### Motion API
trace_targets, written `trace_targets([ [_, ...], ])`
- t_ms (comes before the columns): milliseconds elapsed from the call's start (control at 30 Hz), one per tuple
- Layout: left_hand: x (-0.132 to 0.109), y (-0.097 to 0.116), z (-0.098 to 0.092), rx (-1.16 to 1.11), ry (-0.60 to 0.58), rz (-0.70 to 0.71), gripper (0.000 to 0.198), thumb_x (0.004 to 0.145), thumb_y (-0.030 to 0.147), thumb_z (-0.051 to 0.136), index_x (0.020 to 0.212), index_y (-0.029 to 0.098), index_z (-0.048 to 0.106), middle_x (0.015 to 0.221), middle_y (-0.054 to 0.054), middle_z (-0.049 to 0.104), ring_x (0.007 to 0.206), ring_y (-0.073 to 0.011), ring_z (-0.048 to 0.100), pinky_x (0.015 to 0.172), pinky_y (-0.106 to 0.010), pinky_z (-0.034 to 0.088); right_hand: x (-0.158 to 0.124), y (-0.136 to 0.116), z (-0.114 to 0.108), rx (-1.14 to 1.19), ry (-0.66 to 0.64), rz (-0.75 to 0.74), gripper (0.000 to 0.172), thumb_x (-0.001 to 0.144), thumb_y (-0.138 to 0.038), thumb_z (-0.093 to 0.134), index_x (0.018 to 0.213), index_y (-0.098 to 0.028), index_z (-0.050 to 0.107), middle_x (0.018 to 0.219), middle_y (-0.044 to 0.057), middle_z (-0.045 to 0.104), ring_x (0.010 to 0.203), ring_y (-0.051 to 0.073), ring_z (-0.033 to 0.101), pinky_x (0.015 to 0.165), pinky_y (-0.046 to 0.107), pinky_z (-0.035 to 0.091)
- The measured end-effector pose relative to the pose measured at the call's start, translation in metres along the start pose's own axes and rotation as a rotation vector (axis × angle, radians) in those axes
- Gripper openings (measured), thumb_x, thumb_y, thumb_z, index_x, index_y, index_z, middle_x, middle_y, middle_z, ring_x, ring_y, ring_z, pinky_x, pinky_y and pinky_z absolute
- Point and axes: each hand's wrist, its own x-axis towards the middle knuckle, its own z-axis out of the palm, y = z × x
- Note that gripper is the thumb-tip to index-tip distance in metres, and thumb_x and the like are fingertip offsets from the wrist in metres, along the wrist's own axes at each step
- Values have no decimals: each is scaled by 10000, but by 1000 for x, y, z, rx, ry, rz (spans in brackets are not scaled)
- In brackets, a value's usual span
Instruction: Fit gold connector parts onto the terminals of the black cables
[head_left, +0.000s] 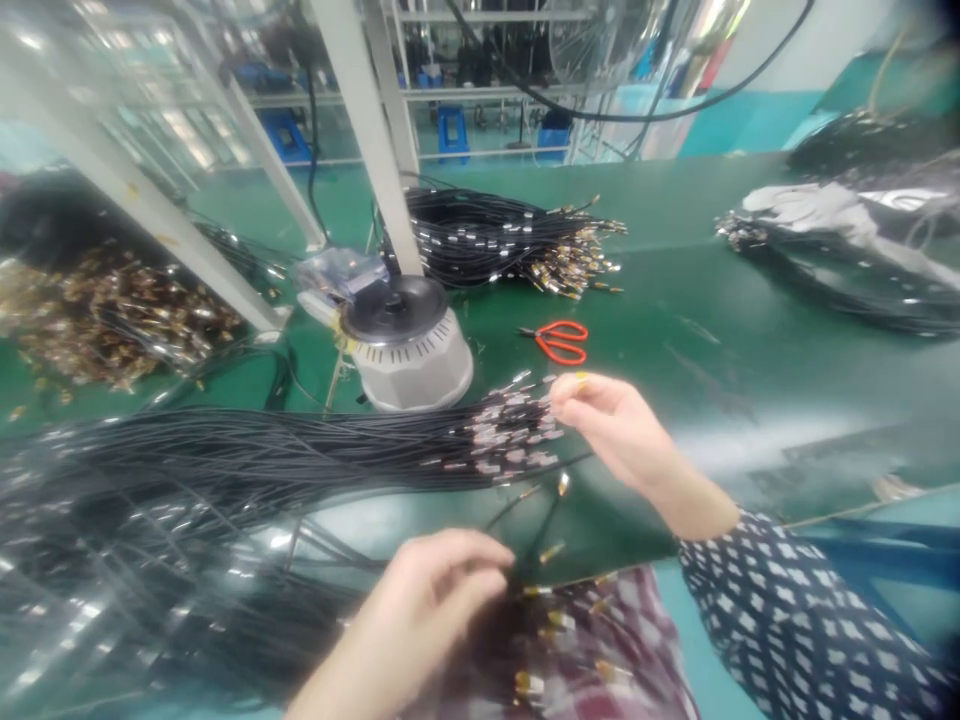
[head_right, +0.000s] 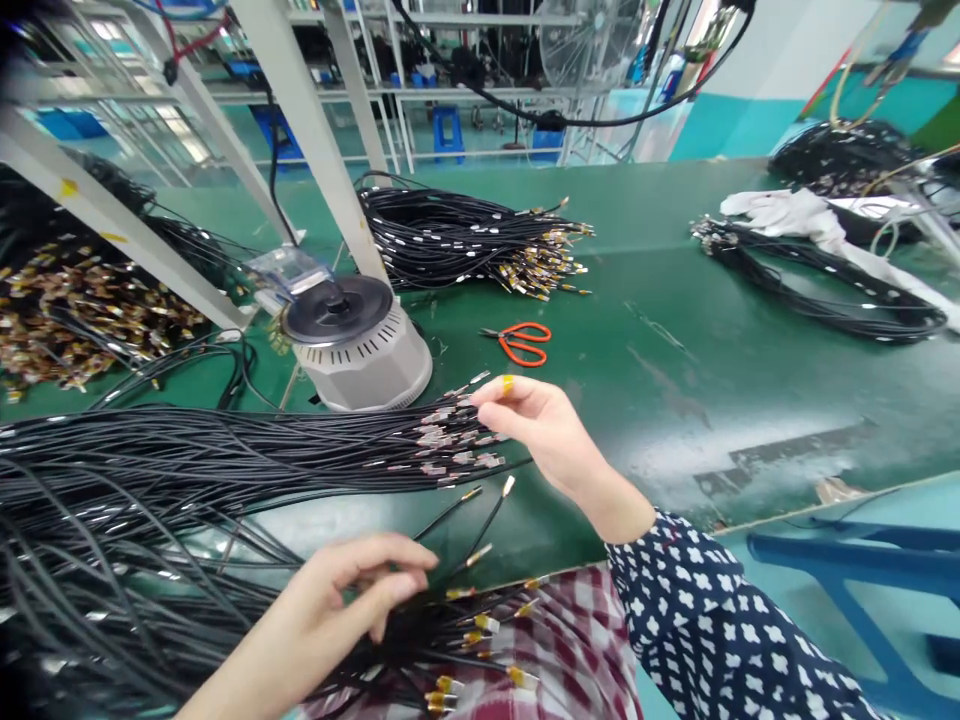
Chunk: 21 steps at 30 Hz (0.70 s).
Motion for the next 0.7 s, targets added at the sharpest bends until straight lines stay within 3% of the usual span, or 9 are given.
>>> trace_targets([
  [133,11,-17,-1,350,228,201,188,892,280,556,904,206,728,948,-83,735,887,-239,667,811,-344,509,-6,-7,-21,8,158,55,81,721,-253,793,764,-203,746,743,-19,637,650,88,493,670,223,419],
  [200,12,-21,3,467,233,299,216,888,221,520,930,179,727,940,-107,730,888,-249,677,818,-357,521,-9,-8,-24,2,190,80,101,720,-280,793,750,-197,743,728,-18,632,640,89,477,656,227,405],
  [267,8,-19,8,567,87,375,299,862,107,447,872,181,736,835,-87,729,779,-224,690,713,-316,541,-11,-8,-25,0,203,102,117,724,-298,790,736,-193,740,727,-13,632,642,90,470,641,226,391],
  [333,1,-13,11,647,-144,417,346,806,44,435,727,209,729,718,-44,712,654,-193,679,591,-267,522,-11,-6,-26,7,205,117,132,723,-310,792,730,-189,739,728,-9,635,646,91,468,633,226,382],
  [400,-3,-6,9,687,-231,403,355,797,31,439,676,219,715,674,-22,706,605,-174,675,553,-242,514,-11,-5,-26,22,199,125,144,720,-320,796,737,-187,742,728,-4,639,645,93,469,628,228,379],
  [467,0,-4,2,706,-96,386,367,842,29,409,770,207,721,743,-33,727,659,-168,692,607,-239,542,-11,-3,-27,38,192,134,152,719,-328,796,734,-186,743,721,-2,638,641,94,469,623,230,376],
  [567,13,-12,-12,889,325,495,300,909,79,402,979,121,691,957,-133,724,866,-232,692,770,-342,572,-11,-1,-26,45,174,156,158,719,-333,798,725,-186,742,712,-1,635,638,93,468,618,229,371],
  [633,24,-22,-19,1109,429,577,265,912,85,426,960,91,686,961,-165,707,873,-269,673,764,-395,578,-12,1,-26,42,165,177,166,715,-341,800,723,-185,742,708,-2,633,636,91,468,617,226,370],
  [700,34,-32,-20,1216,416,647,234,903,76,456,937,93,687,936,-156,709,863,-277,664,763,-409,580,-13,4,-26,41,165,197,174,712,-348,801,727,-185,741,710,-2,634,638,91,471,617,223,370],
])
